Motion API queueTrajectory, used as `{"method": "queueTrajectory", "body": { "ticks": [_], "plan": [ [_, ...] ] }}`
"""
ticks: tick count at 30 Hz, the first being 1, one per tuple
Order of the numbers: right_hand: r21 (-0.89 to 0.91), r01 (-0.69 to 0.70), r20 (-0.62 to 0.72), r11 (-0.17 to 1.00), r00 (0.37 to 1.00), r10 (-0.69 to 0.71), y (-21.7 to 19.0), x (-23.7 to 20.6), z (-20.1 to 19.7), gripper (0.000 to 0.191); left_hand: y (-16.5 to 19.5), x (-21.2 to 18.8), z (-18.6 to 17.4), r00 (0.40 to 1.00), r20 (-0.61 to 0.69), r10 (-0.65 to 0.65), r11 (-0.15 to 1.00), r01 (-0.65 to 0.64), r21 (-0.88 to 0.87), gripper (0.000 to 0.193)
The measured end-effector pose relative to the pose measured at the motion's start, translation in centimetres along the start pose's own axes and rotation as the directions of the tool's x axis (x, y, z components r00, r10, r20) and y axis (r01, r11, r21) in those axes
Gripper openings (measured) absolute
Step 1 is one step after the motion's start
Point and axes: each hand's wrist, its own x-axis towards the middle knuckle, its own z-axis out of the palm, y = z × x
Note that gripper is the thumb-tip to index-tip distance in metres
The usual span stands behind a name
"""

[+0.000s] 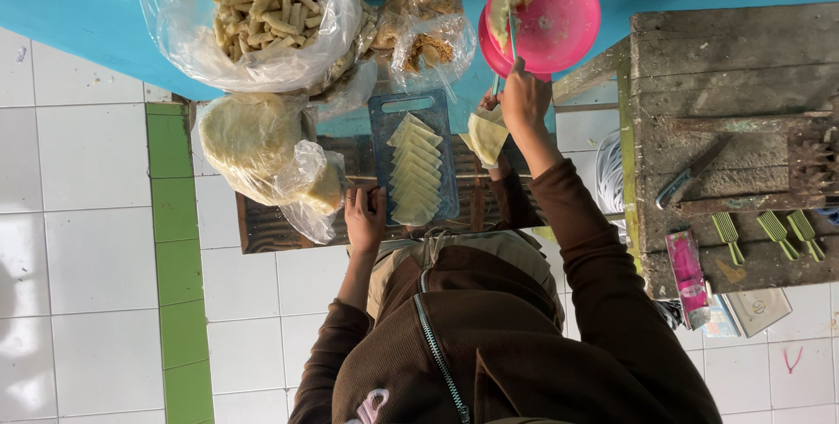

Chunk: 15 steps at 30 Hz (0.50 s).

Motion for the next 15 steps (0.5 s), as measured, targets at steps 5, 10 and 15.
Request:
{"method": "queueTrajectory", "body": {
  "ticks": [5, 10, 15],
  "plan": [
    [0.031, -0.006, -0.038, 1.0, 0.999, 0.007, 0.7, 0.3, 0.7, 0.044, 0.1, 0.1, 0.0, 1.0, 0.01, -0.015, 1.0, 0.015, 0.012, 0.014],
    [0.277, -0.028, -0.278, 0.96, 0.955, 0.108, 4.8, 0.8, 0.6, 0.025, 0.2, 0.2, 0.0, 1.0, -0.001, -0.007, 1.0, 0.007, -0.007, 0.014],
    [0.701, 0.025, -0.251, 0.712, 0.944, 0.214, 7.7, -0.5, -1.4, 0.026, 0.3, 0.3, 0.0, 0.999, 0.019, -0.043, 0.999, 0.043, 0.001, 0.014]
  ]
}}
